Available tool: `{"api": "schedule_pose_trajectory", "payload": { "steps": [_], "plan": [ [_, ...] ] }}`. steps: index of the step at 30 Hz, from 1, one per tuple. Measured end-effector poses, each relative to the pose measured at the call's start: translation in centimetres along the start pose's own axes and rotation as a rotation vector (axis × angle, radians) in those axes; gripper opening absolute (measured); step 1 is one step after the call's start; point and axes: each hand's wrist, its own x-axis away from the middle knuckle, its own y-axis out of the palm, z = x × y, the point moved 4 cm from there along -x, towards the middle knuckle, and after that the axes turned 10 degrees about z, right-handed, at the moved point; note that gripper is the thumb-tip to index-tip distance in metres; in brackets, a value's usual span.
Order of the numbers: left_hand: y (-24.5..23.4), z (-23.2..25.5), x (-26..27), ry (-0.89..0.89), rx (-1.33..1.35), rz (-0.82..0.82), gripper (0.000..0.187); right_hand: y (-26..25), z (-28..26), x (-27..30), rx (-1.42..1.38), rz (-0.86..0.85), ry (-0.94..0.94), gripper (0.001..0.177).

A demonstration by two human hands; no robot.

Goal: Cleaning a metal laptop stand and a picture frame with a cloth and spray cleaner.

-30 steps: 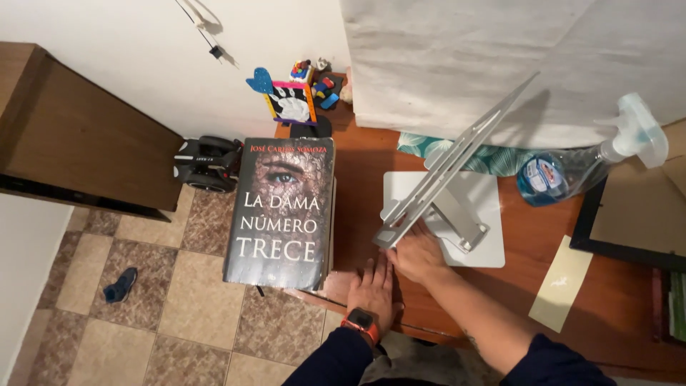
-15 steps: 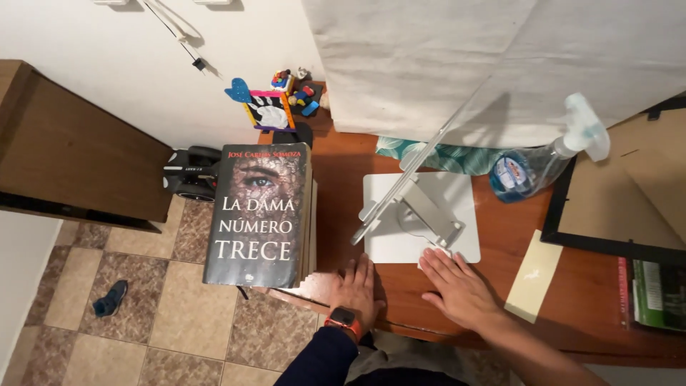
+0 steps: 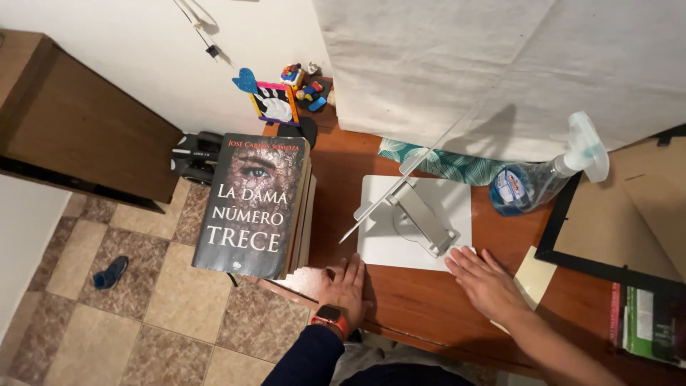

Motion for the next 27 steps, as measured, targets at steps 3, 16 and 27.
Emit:
{"api": "schedule_pose_trajectory", "payload": {
  "steps": [3,16,27],
  "plan": [
    [0.3,0.0,-0.1,-0.012,0.024,0.037,0.091,1.1,1.9,-0.7,-0.051,-0.061,0.035,0.062],
    [0.6,0.1,-0.4,-0.057,0.063,-0.019,0.091,1.4,2.3,-1.6,-0.109,0.377,0.150,0.057],
    [-1.3,0.0,0.2,-0.045,0.096,-0.073,0.087,2.1,6.8,-10.0,-0.241,0.289,0.414,0.046]
  ]
}}
